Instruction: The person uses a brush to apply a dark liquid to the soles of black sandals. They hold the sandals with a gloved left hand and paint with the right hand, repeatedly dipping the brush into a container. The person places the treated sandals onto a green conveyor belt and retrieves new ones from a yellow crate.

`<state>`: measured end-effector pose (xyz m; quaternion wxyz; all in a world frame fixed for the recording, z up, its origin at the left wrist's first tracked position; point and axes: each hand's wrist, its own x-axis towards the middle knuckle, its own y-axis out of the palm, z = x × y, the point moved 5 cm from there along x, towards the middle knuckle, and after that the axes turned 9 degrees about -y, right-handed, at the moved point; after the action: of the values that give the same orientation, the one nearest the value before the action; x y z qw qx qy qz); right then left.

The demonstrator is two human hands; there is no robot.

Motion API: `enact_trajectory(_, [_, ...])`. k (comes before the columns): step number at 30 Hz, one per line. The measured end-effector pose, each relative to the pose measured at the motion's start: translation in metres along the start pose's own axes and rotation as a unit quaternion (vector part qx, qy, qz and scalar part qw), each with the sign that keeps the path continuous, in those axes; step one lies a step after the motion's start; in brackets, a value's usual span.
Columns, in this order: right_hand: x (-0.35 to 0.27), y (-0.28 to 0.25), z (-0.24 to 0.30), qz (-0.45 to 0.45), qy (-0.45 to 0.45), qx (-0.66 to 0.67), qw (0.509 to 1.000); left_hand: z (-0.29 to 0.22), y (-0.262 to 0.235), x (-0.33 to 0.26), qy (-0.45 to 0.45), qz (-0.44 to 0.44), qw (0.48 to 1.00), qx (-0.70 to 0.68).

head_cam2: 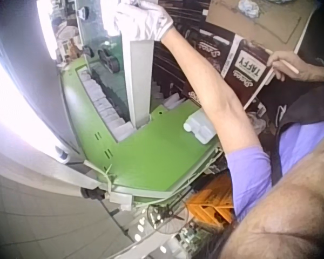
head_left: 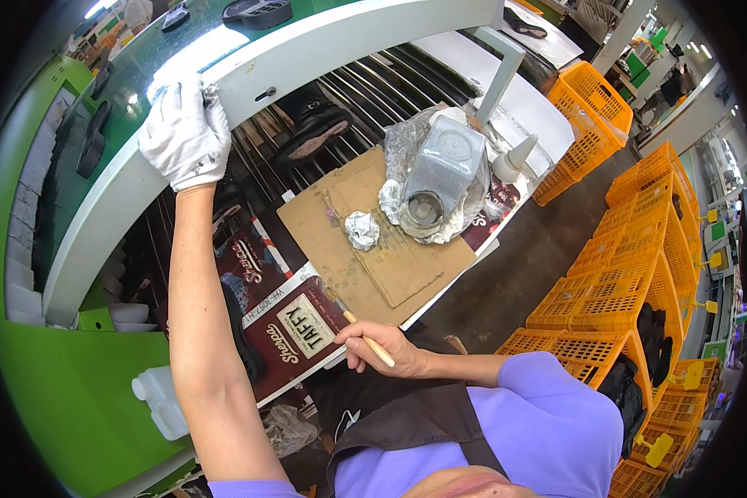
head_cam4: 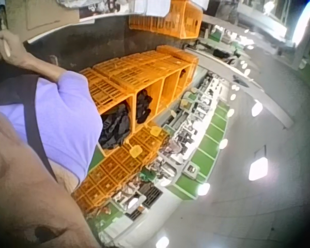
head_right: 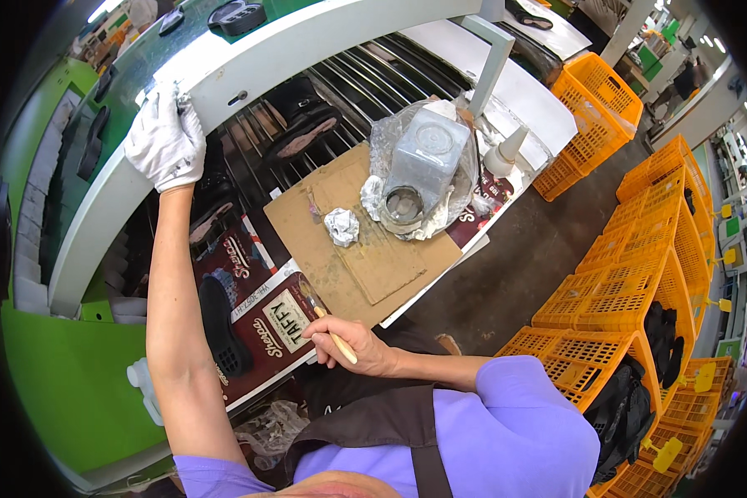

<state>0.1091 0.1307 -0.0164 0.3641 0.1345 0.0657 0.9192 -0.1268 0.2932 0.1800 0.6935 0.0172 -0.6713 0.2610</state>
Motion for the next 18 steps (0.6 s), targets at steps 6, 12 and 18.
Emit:
enact_trajectory(6, [0.0003, 0.0014, 0.0000, 0.002, 0.001, -0.005, 1.000, 0.0029, 0.0022, -0.0024, -0.001, 0.010, 1.000, -0.006])
enact_trajectory(12, [0.0015, 0.0005, -0.0047, 0.005, 0.019, -0.011, 1.000, 0.0007, -0.0012, -0.0002, 0.005, -0.004, 1.000, -0.003])
enact_trajectory(18, [0.0067, 0.0050, -0.0042, 0.008, 0.018, -0.004, 1.000, -0.0010, -0.0060, 0.0017, 0.003, 0.002, 1.000, -0.015])
